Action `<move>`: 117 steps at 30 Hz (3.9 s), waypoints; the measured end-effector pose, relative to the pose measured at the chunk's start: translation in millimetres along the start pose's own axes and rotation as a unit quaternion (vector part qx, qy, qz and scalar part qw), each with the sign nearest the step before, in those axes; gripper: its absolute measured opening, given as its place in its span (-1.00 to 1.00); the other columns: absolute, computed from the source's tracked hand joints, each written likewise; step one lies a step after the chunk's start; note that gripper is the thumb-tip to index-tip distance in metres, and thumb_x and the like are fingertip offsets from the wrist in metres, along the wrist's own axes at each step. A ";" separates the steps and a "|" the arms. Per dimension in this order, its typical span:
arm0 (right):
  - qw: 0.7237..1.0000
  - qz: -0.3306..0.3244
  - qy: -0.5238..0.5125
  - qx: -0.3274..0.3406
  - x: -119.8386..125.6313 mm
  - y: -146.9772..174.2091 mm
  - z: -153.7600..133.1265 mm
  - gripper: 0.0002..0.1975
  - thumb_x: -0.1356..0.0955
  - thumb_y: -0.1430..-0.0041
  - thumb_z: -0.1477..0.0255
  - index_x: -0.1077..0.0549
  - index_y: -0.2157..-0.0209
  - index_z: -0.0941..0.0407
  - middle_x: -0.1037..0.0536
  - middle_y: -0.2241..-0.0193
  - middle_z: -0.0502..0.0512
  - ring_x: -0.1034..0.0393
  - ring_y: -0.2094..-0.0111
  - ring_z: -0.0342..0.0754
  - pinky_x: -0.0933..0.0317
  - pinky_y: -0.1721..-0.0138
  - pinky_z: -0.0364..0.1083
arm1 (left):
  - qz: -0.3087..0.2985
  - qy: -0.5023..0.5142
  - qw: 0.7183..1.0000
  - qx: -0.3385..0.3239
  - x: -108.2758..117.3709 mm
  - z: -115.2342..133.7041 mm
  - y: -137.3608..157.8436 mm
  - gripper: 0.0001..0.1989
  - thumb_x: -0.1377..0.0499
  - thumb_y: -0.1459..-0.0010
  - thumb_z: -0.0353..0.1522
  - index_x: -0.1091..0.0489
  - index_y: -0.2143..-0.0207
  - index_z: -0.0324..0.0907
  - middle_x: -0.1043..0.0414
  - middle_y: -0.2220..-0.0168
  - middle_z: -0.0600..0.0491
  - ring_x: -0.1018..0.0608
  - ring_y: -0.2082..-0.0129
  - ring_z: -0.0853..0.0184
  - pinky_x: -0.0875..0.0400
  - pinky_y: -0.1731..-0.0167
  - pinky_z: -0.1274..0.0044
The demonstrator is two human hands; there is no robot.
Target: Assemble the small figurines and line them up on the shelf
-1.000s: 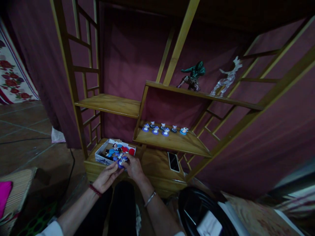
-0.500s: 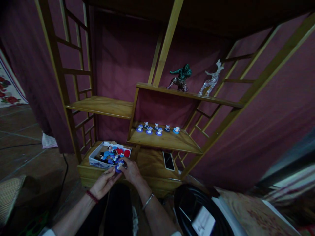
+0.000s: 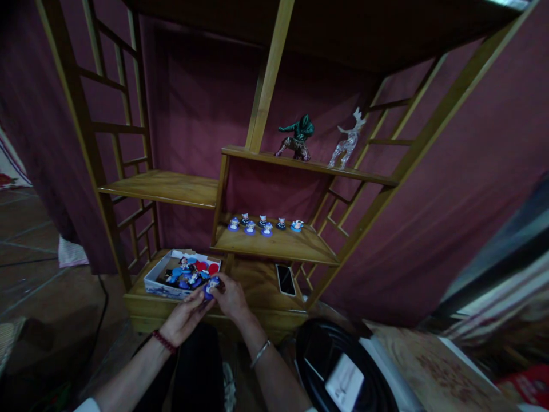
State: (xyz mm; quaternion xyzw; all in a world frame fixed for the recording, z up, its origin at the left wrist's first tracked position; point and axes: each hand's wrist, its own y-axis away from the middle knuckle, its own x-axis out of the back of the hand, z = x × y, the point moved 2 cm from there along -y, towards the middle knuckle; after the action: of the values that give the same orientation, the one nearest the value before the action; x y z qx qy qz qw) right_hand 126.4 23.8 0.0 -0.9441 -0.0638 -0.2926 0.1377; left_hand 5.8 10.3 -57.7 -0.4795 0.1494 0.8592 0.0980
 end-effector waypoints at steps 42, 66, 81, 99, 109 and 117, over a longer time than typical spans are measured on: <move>0.996 0.060 -0.055 0.030 85.9 12.8 20.3 -0.76 -0.33 0.07 0.33 -0.40 0.31 0.13 -0.48 0.35 0.04 -0.36 0.31 -0.09 -0.25 0.23 -0.10 | -0.098 -0.030 0.994 0.045 -85.9 -21.9 -32.9 -0.76 -0.15 0.07 -0.56 -0.41 0.28 -0.22 -0.41 0.19 -0.01 -0.42 0.18 0.34 -0.21 0.06 0.45; 0.982 0.183 0.048 0.008 158.2 11.8 44.1 -0.70 -0.34 0.11 0.27 -0.40 0.30 0.10 -0.50 0.38 0.03 -0.37 0.36 -0.10 -0.25 0.27 -0.11 | -0.083 -0.092 0.990 0.065 -155.6 -50.4 -71.7 -0.95 -0.17 0.08 -0.55 -0.38 0.49 -0.30 -0.43 0.43 0.00 -0.46 0.40 0.41 -0.33 0.21 0.46; 0.978 0.210 -0.001 -0.014 188.2 -10.1 63.5 -0.72 -0.34 0.13 0.24 -0.40 0.35 0.10 -0.52 0.43 0.03 -0.41 0.43 -0.08 -0.29 0.37 -0.12 | -0.095 -0.181 0.978 -0.044 -192.0 -61.0 -96.8 -0.78 -0.06 0.12 -0.66 -0.40 0.42 -0.29 -0.44 0.41 -0.04 -0.46 0.40 0.36 -0.29 0.18 0.38; 0.970 0.233 0.054 -0.038 218.0 -50.9 108.8 -0.64 -0.36 0.16 0.30 -0.34 0.25 0.11 -0.49 0.37 0.04 -0.38 0.38 -0.12 -0.28 0.29 -0.12 | -0.156 -0.699 0.636 -0.289 -206.2 -67.8 -131.2 -0.50 0.11 0.10 -0.65 -0.26 0.06 -0.29 -0.28 0.03 -0.06 -0.29 0.01 0.35 -0.12 -0.04 0.49; 0.964 0.252 0.068 -0.045 221.3 -65.5 114.3 -0.69 -0.36 0.15 0.35 -0.28 0.29 0.08 -0.46 0.40 0.00 -0.38 0.40 -0.14 -0.28 0.29 -0.11 | -0.169 -0.740 0.579 -0.298 -209.7 -72.0 -148.9 -0.50 0.11 0.13 -0.64 -0.28 0.11 -0.25 -0.28 0.03 -0.01 -0.27 0.01 0.36 -0.09 -0.05 0.48; 0.962 0.250 0.097 -0.049 223.9 -77.7 117.1 -0.69 -0.36 0.15 0.38 -0.24 0.30 0.07 -0.45 0.42 0.00 -0.38 0.40 -0.14 -0.27 0.29 -0.12 | -0.163 -0.768 0.550 -0.286 -213.2 -74.4 -157.1 -0.53 0.08 0.13 -0.61 -0.25 0.11 -0.24 -0.28 0.04 -0.02 -0.24 -0.02 0.36 0.02 -0.09 0.45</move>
State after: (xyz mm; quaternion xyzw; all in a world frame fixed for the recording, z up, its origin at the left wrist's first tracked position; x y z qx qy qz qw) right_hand 357.2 141.7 52.3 -0.9028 0.2021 -0.3415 0.1659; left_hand 224.9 126.0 61.8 0.3439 -0.3169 0.8670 0.1718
